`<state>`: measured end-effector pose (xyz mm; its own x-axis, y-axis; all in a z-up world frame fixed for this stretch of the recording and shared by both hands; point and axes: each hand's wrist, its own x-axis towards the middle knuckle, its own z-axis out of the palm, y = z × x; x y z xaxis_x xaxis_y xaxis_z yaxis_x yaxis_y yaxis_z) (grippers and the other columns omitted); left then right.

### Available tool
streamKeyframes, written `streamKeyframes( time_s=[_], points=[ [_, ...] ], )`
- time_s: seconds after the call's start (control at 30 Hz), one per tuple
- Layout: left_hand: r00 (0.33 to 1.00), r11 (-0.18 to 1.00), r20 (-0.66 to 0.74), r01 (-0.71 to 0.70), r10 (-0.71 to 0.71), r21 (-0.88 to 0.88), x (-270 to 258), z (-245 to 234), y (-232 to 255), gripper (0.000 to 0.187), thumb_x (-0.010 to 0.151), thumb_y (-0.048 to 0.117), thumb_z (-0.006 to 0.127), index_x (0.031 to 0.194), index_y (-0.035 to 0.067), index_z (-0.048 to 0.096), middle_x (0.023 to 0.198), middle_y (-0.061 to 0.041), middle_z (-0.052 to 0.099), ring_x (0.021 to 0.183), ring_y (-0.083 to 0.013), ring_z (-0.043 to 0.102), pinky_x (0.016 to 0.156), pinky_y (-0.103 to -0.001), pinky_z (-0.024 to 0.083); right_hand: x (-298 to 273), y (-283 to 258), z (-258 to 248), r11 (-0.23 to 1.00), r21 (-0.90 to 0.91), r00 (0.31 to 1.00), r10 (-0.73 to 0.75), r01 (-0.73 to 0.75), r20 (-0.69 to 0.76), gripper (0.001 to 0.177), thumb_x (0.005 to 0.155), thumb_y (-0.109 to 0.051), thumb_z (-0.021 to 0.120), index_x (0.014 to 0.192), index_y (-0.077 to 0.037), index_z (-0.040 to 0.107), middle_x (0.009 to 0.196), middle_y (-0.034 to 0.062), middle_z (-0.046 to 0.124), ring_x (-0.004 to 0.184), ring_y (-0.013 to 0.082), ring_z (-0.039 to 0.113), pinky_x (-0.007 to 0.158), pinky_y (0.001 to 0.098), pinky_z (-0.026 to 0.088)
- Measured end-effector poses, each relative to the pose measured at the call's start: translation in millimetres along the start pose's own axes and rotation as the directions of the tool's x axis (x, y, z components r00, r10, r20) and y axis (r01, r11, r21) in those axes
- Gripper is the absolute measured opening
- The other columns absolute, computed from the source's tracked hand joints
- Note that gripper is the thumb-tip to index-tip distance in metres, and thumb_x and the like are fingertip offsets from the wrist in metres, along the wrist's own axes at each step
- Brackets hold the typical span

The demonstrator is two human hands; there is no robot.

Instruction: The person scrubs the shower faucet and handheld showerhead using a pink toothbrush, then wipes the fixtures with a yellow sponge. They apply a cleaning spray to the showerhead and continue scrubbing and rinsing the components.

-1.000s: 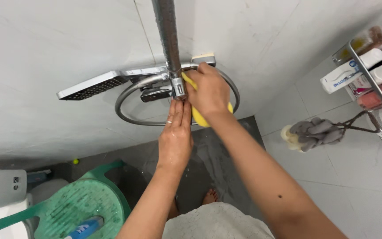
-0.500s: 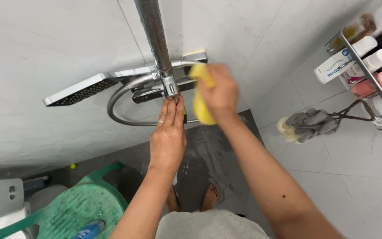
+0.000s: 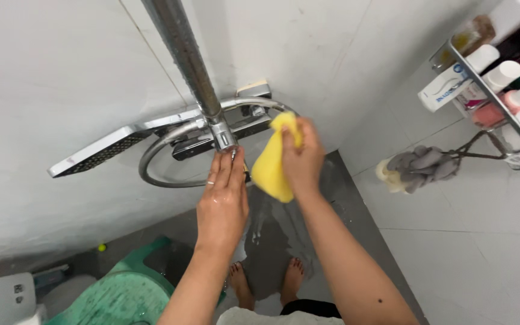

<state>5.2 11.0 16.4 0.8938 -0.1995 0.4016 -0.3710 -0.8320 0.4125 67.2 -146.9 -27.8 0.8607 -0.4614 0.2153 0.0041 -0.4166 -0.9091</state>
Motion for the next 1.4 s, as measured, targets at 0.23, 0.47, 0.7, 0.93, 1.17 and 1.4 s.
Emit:
streamKeyframes(
  time_s=[0.23, 0.47, 0.7, 0.93, 1.17, 1.4],
  points=[
    [0.998, 0.999, -0.031, -0.046, 0.046, 0.012, -1.9, -0.4, -4.0, 0.051, 0.092, -0.001, 0.061, 0.142, 0.001, 0.057, 0.143, -0.020, 0.059, 0.137, -0.0354, 0.053, 0.107, -0.040, 0.049, 19.1, -25.7, 15.7, 0.976, -0.051, 0.977, -0.213, 0.212, -0.012, 0.018, 0.094, -0.020, 0.070, 0.106, -0.006, 0.071, 0.094, 0.0117, 0.072, 0.083, 0.0282, 0.070, 0.075, 0.0402, 0.055],
    [0.999, 0.997, -0.027, -0.026, 0.024, -0.066, -0.5, -10.1, -2.9, 0.047, 0.093, 0.004, 0.065, 0.140, 0.003, 0.059, 0.140, -0.020, 0.061, 0.133, -0.0365, 0.056, 0.103, -0.042, 0.050, -4.2, 32.2, 29.7, 0.456, 0.685, 0.816, 0.424, -0.568, 0.394, 0.018, 0.101, -0.017, 0.059, 0.114, -0.005, 0.059, 0.098, 0.0082, 0.063, 0.086, 0.0208, 0.065, 0.073, 0.0385, 0.057],
    [0.998, 0.997, -0.048, -0.047, 0.044, -0.060, -7.9, -8.7, -6.4, 0.049, 0.092, 0.001, 0.066, 0.140, 0.003, 0.061, 0.141, -0.020, 0.061, 0.134, -0.0374, 0.056, 0.108, -0.043, 0.050, -13.2, 72.5, 58.7, 0.218, 0.716, 0.747, 0.132, -0.663, 0.652, 0.037, 0.097, -0.016, 0.053, 0.133, -0.008, 0.056, 0.117, 0.0097, 0.069, 0.104, 0.0223, 0.068, 0.091, 0.0345, 0.057],
    [0.998, 0.994, -0.020, -0.054, 0.052, -0.096, -3.6, -8.1, -9.5, 0.058, 0.084, -0.003, 0.067, 0.141, 0.004, 0.060, 0.143, -0.021, 0.059, 0.137, -0.0372, 0.054, 0.108, -0.043, 0.048, -0.5, 63.3, 47.1, 0.545, 0.526, 0.698, 0.162, -0.653, 0.698, 0.026, 0.101, -0.010, 0.059, 0.124, -0.001, 0.066, 0.103, 0.0092, 0.071, 0.085, 0.0171, 0.068, 0.071, 0.0300, 0.056],
    [0.997, 0.994, 0.013, -0.079, 0.080, -0.075, -3.4, -12.2, -12.8, 0.065, 0.077, -0.009, 0.065, 0.141, 0.005, 0.061, 0.142, -0.018, 0.060, 0.134, -0.0369, 0.056, 0.107, -0.044, 0.048, -19.3, 9.0, 34.1, 0.644, 0.711, 0.957, 0.240, -0.281, 0.161, 0.014, 0.100, -0.016, 0.067, 0.107, -0.004, 0.066, 0.093, 0.0029, 0.071, 0.078, 0.0093, 0.066, 0.066, 0.0273, 0.056],
    [0.997, 0.980, -0.056, -0.069, 0.060, -0.187, 0.4, -9.1, -17.2, 0.056, 0.084, -0.007, 0.068, 0.137, 0.010, 0.065, 0.140, -0.016, 0.063, 0.132, -0.0341, 0.059, 0.106, -0.043, 0.050, -6.2, -18.9, 16.6, 0.938, 0.258, 0.964, 0.183, -0.230, 0.193, 0.018, 0.090, -0.021, 0.076, 0.096, -0.005, 0.075, 0.078, 0.0018, 0.073, 0.068, 0.0086, 0.066, 0.063, 0.0267, 0.055]
  ],
)
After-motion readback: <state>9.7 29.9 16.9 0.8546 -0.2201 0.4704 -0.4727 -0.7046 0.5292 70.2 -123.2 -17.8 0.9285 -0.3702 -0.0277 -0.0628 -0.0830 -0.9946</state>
